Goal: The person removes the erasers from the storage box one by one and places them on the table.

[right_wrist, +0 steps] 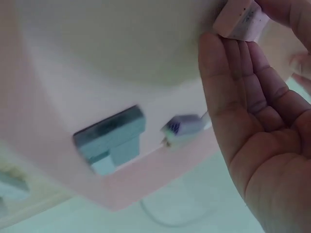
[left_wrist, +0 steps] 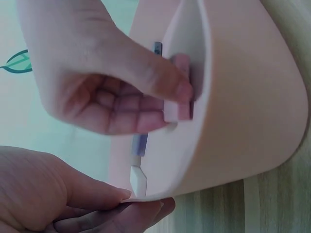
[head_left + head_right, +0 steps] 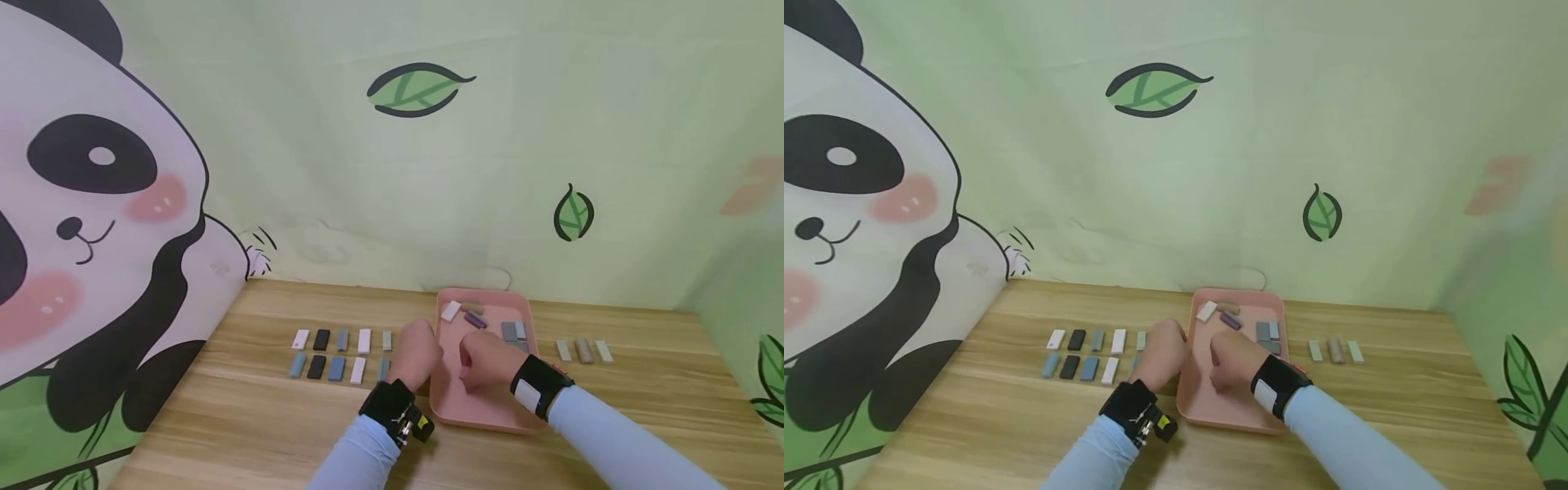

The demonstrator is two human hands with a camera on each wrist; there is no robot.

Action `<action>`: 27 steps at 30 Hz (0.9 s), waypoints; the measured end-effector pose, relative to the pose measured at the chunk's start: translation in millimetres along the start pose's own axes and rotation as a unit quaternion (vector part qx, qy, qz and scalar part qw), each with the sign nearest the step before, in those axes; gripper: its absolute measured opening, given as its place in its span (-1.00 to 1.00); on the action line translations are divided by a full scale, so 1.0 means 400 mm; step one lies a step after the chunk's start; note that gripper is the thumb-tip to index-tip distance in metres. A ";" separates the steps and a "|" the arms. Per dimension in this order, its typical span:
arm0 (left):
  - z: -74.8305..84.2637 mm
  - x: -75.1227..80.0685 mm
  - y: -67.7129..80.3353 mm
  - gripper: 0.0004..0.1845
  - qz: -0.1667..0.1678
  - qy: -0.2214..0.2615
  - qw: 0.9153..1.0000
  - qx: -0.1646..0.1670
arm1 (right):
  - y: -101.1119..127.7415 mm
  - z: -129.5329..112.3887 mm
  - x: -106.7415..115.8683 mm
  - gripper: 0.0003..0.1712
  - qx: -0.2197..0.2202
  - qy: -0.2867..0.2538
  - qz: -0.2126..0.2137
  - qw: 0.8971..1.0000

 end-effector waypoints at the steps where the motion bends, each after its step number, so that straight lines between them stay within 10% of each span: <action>1: 0.000 0.000 -0.001 -0.95 0.000 -0.001 1.000 0.000 | 0.005 0.006 0.004 -0.78 -0.001 -0.001 0.002 1.000; 10: 0.004 -0.002 -0.001 -0.95 0.001 -0.016 1.000 0.008 | 0.057 0.065 0.121 -0.83 0.019 -0.027 0.074 0.997; 27: 0.012 0.001 0.006 -0.96 0.010 -0.021 1.000 0.001 | 0.207 0.320 0.297 -0.51 -0.140 -0.052 0.182 0.972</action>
Point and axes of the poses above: each hand's wrist, its own y-axis away from the middle knuckle, its own x-axis out of the back of the hand, z = x × y, the point moved 5 cm from there along -y, towards the middle knuckle, and after that the axes turned 1 degree about z, right-handed, at the moved point
